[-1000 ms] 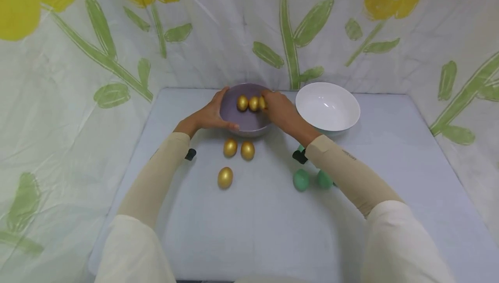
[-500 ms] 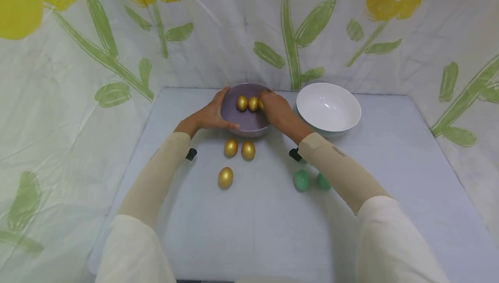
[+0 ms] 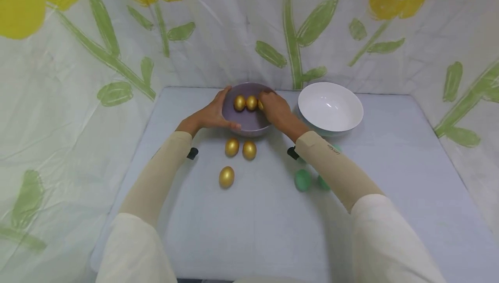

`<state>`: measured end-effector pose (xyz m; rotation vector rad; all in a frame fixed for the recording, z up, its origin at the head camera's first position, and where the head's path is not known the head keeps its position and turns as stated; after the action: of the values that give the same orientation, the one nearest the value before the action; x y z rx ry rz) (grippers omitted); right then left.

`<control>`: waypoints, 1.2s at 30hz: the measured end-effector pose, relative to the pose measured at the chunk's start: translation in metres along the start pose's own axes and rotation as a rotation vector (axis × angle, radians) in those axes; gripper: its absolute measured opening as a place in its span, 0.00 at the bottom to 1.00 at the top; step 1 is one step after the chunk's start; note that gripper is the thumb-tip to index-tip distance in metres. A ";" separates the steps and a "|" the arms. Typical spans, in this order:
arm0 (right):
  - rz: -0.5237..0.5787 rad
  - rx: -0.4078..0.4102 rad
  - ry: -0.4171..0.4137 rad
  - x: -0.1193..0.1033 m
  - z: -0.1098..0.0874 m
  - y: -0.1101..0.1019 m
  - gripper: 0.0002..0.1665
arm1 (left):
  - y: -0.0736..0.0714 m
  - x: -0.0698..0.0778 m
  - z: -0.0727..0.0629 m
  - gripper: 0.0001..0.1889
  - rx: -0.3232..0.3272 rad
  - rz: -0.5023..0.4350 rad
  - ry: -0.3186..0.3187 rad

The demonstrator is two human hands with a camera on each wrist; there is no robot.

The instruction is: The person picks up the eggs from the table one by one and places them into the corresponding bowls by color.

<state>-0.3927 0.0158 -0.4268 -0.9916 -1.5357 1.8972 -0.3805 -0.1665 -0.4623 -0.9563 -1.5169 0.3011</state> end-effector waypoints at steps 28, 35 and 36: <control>0.108 0.077 -0.052 -0.006 -0.012 -0.021 0.28 | -0.001 -0.002 0.001 0.78 -0.009 0.012 -0.019; 0.291 0.201 -0.213 -0.041 -0.049 -0.055 0.35 | 0.000 -0.002 0.001 0.77 -0.003 -0.002 -0.012; 0.321 0.209 -0.234 -0.047 -0.056 -0.058 0.35 | 0.001 -0.001 0.001 0.77 -0.005 -0.004 -0.010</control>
<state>-0.3229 0.0276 -0.3658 -0.9955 -1.3230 2.4168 -0.3816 -0.1667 -0.4640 -0.9568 -1.5290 0.3003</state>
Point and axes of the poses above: each hand's wrist, its own z-axis towards the middle knuckle, its own y-axis out of the palm, x = y × z, the point moved 9 cm from there along z, towards the middle knuckle, and after that the axes turned 11 degrees about -y, right-handed, at the moved point
